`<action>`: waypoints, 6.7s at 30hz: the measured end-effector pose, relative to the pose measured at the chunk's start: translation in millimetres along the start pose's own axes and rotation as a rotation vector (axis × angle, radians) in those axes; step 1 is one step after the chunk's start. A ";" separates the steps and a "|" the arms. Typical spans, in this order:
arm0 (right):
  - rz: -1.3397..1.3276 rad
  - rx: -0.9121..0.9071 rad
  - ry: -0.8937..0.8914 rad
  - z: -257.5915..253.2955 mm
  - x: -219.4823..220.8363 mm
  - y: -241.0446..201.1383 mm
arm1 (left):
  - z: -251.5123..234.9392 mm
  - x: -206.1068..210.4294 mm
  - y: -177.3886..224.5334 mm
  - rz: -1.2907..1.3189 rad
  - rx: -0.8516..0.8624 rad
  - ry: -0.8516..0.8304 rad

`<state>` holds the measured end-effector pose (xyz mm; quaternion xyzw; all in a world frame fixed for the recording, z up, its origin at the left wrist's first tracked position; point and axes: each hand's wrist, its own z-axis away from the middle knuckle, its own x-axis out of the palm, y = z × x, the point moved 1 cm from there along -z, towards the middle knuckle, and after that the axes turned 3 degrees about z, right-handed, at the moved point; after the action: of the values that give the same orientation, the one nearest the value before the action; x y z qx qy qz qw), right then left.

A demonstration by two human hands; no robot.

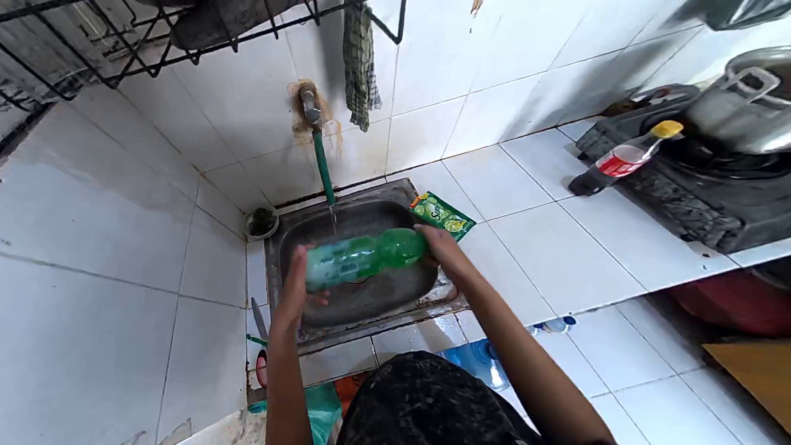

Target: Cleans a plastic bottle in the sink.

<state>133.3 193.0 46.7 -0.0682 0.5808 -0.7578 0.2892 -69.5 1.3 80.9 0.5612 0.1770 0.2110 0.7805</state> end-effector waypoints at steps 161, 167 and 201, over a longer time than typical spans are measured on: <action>-0.605 -0.071 0.193 -81.5 126.3 11.7 | -64.6 50.4 -116.9 -0.541 0.719 0.393; -0.611 -0.076 0.206 -79.2 125.8 10.5 | -60.3 62.0 -119.7 -0.621 0.796 0.478; -0.490 -0.165 0.156 -69.0 118.2 14.1 | -62.2 63.0 -100.0 -0.367 0.445 0.265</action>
<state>10.7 187.6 -15.5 -0.1712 0.6275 -0.7582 0.0451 -34.8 56.3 -35.8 0.6444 0.4173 0.0942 0.6338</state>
